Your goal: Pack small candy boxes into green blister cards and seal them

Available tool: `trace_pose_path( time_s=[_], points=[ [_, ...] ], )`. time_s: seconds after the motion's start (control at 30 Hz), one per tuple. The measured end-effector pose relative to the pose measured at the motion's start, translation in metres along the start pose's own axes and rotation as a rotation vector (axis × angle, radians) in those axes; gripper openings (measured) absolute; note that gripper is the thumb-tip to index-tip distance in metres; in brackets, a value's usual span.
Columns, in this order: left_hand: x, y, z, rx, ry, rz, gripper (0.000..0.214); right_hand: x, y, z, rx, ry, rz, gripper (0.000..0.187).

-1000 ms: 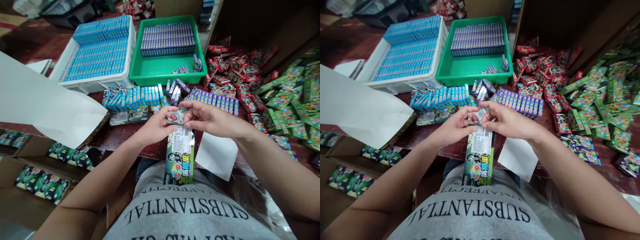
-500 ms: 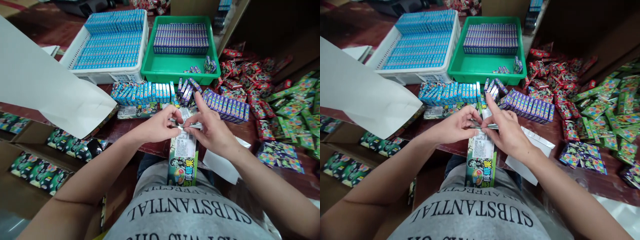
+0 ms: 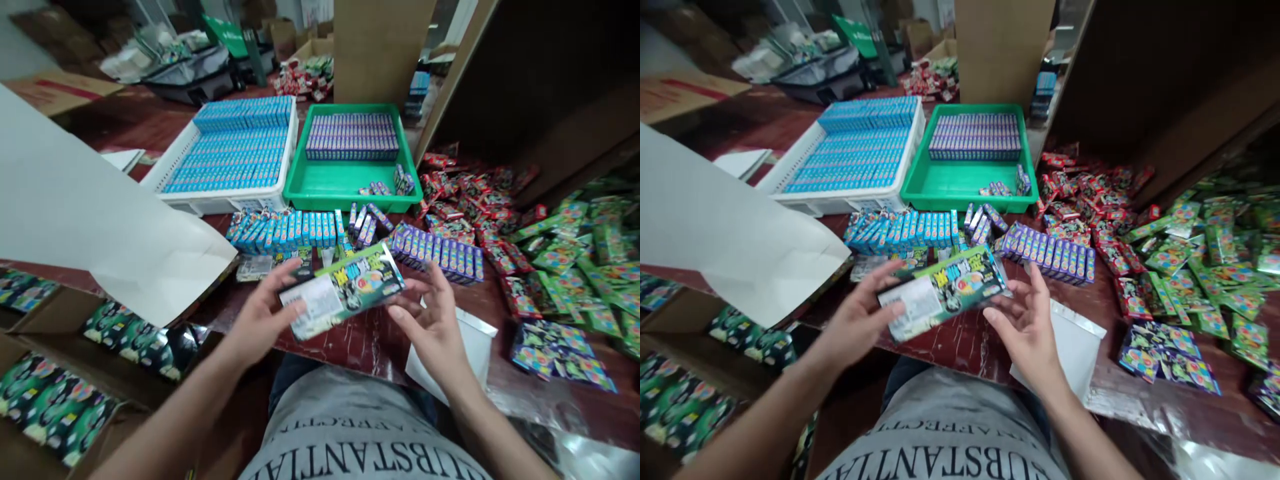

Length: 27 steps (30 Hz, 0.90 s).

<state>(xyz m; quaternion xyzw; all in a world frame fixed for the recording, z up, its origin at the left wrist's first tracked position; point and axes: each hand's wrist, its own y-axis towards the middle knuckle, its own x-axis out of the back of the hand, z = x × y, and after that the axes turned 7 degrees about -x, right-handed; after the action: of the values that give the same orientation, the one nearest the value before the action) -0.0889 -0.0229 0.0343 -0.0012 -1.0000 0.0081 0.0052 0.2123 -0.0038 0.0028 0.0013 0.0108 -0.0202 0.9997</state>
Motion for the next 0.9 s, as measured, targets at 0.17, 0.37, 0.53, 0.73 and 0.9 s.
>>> trace_pose_path(
  time_s=[0.17, 0.37, 0.53, 0.73, 0.9],
  points=[
    [-0.057, -0.024, 0.024, -0.008, -0.012, 0.238, 0.021, -0.012, 0.012, 0.007, 0.031, 0.005, -0.007, 0.086],
    [-0.071, 0.001, 0.030, -0.070, -0.083, 0.157, 0.059, 0.000, 0.020, -0.001, 0.103, -0.193, 0.198, 0.092],
    [-0.067, 0.006, 0.036, -0.132, -0.051, 0.181, 0.024, 0.006, 0.014, -0.018, 0.075, -0.349, 0.362, 0.074],
    [-0.073, 0.016, 0.028, -0.124, -0.114, 0.131, 0.016, -0.006, 0.013, -0.013, 0.104, -0.174, 0.209, 0.093],
    [-0.077, 0.025, 0.016, -0.121, -0.030, 0.177, 0.020, 0.002, 0.019, 0.002, 0.070, -0.145, 0.304, 0.087]
  ],
)
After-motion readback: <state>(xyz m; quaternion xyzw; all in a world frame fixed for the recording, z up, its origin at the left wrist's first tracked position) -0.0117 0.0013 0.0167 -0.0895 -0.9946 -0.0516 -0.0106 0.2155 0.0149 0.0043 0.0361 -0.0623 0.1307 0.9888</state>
